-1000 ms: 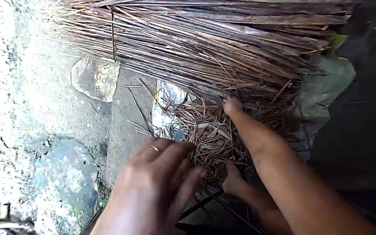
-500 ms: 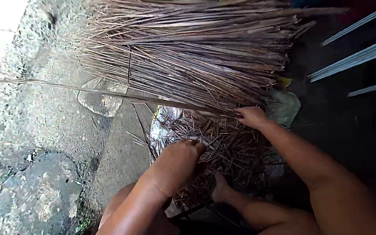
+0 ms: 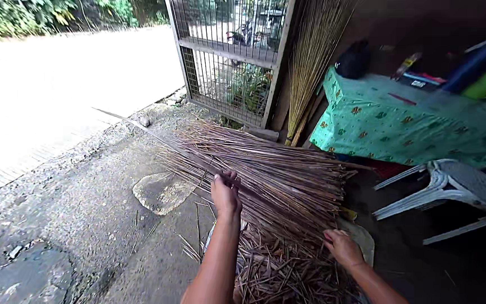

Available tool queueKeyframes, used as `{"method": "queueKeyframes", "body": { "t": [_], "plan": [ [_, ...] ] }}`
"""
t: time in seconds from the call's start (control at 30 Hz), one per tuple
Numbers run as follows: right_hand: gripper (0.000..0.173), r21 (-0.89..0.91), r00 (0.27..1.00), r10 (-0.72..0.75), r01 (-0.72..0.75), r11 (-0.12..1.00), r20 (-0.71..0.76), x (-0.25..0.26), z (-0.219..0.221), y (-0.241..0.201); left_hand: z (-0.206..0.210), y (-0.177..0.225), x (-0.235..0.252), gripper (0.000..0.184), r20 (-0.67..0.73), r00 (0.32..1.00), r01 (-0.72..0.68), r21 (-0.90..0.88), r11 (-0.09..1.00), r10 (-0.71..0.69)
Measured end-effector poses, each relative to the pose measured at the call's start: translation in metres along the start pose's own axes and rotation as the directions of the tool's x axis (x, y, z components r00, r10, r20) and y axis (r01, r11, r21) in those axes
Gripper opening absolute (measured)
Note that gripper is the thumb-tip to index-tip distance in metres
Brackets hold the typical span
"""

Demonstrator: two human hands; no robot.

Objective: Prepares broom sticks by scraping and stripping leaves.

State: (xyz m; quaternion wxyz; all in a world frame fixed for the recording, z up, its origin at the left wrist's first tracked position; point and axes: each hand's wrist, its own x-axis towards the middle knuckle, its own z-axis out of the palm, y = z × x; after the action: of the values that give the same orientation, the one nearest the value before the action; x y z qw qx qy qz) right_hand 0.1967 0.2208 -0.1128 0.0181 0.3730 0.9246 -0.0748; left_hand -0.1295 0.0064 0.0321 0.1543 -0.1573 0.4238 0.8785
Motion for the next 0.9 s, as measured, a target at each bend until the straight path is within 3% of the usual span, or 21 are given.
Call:
{"method": "queueKeyframes", "body": {
  "t": [0.07,0.1,0.13,0.2,0.27,0.3,0.33,0.4,0.47,0.5,0.57,0.63,0.73,0.8,0.9],
  "plan": [
    [0.039,-0.005,0.998,0.059,-0.059,0.998,0.007,0.000,0.002,-0.011,-0.003,0.032,-0.016,0.037,0.011,0.979,-0.203,-0.108,0.973,0.206],
    [0.049,0.017,0.996,0.087,-0.087,0.996,0.018,0.004,0.000,-0.021,-0.007,0.048,-0.025,0.037,0.013,0.929,-0.364,-0.140,0.921,0.369],
    [0.059,0.048,0.993,0.114,-0.116,0.992,0.043,0.008,-0.003,-0.033,-0.013,0.064,-0.034,0.037,0.022,0.832,-0.544,-0.161,0.824,0.554],
    [0.075,0.082,0.980,0.137,-0.150,0.985,0.141,0.012,-0.009,-0.059,-0.025,0.098,-0.048,0.030,0.058,0.515,-0.833,-0.201,0.515,0.855],
    [0.066,0.075,0.956,0.118,-0.143,0.987,0.269,0.011,-0.013,-0.078,-0.034,0.120,-0.057,0.027,0.145,0.224,-0.954,-0.168,0.247,0.964],
    [0.051,0.086,0.939,0.098,-0.133,0.987,0.329,0.008,-0.016,-0.084,-0.038,0.125,-0.058,0.026,0.251,0.151,-0.979,-0.099,0.180,0.956],
    [0.038,0.110,0.925,0.085,-0.134,0.985,0.371,0.005,-0.021,-0.088,-0.042,0.125,-0.058,0.026,0.401,0.139,-0.988,-0.012,0.157,0.905],
    [0.034,0.300,0.932,0.066,-0.181,0.937,0.356,-0.006,-0.033,-0.085,-0.045,0.116,-0.051,0.029,0.713,0.253,-0.967,0.177,0.181,0.654],
    [0.032,0.624,0.970,0.134,-0.232,0.746,0.200,-0.023,-0.054,-0.080,-0.040,0.090,-0.037,0.032,0.874,0.435,-0.895,0.392,0.213,0.217],
    [0.031,0.783,0.972,0.212,-0.209,0.586,0.101,-0.031,-0.070,-0.080,-0.037,0.073,-0.028,0.035,0.881,0.472,-0.860,0.464,0.213,-0.015],
    [0.037,0.975,0.945,0.325,-0.031,0.222,-0.044,-0.040,-0.101,-0.073,-0.033,0.035,-0.017,0.040,0.838,0.422,-0.839,0.506,0.201,-0.345],
    [0.045,0.984,0.923,0.354,0.173,-0.035,-0.150,-0.042,-0.124,-0.057,-0.032,0.008,-0.020,0.043,0.776,0.317,-0.852,0.486,0.195,-0.546],
    [0.034,0.939,0.858,0.475,0.303,-0.166,-0.193,-0.035,-0.136,-0.042,-0.032,-0.008,-0.024,0.042,0.736,0.243,-0.862,0.462,0.207,-0.631],
    [0.028,0.943,0.836,0.535,0.267,-0.199,-0.124,-0.036,-0.132,-0.037,-0.035,-0.016,-0.025,0.038,0.728,0.240,-0.846,0.481,0.229,-0.642],
    [0.028,0.948,0.873,0.487,0.166,-0.273,-0.013,-0.042,-0.117,-0.043,-0.034,-0.025,-0.032,0.037,0.693,0.210,-0.808,0.520,0.276,-0.690]
  ]
}}
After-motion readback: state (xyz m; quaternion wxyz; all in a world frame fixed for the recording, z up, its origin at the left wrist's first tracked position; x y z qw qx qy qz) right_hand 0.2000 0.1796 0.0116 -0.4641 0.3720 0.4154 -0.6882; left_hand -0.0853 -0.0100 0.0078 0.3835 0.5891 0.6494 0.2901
